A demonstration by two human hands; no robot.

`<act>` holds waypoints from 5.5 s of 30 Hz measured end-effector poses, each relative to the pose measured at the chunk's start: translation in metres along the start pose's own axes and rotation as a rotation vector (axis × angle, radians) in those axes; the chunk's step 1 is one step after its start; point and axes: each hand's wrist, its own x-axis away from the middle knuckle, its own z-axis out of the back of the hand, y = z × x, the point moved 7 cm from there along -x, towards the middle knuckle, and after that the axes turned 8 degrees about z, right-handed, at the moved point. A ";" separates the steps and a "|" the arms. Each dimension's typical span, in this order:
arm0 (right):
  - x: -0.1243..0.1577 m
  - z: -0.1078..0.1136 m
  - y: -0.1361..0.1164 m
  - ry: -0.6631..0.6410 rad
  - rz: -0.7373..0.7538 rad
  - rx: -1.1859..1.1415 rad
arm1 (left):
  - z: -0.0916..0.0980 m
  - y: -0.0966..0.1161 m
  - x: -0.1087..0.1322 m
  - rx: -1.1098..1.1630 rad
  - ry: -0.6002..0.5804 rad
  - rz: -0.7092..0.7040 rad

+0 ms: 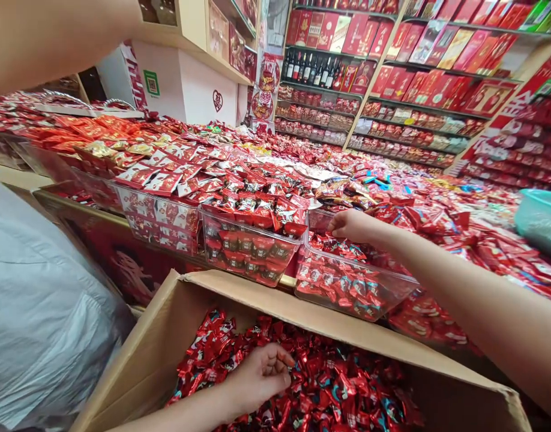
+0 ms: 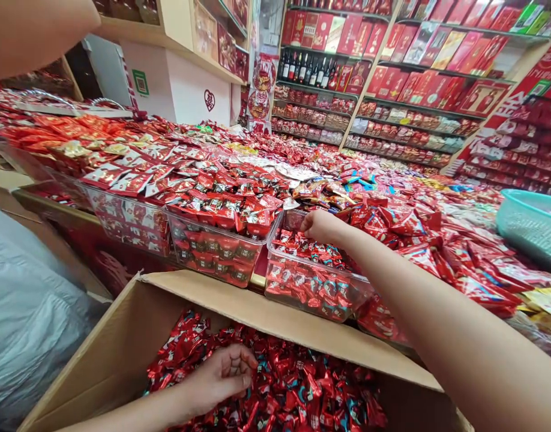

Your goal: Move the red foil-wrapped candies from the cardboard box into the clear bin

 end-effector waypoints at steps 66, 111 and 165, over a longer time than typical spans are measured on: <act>0.195 -0.184 -0.042 0.383 0.081 -0.863 | -0.022 0.004 0.007 0.371 -0.287 0.312; 0.010 -0.037 -0.043 -0.167 0.207 -0.368 | -0.012 -0.012 0.006 0.233 -0.138 0.197; 0.199 -0.159 -0.061 0.178 0.082 -0.755 | -0.020 0.035 0.023 0.128 -0.088 -0.106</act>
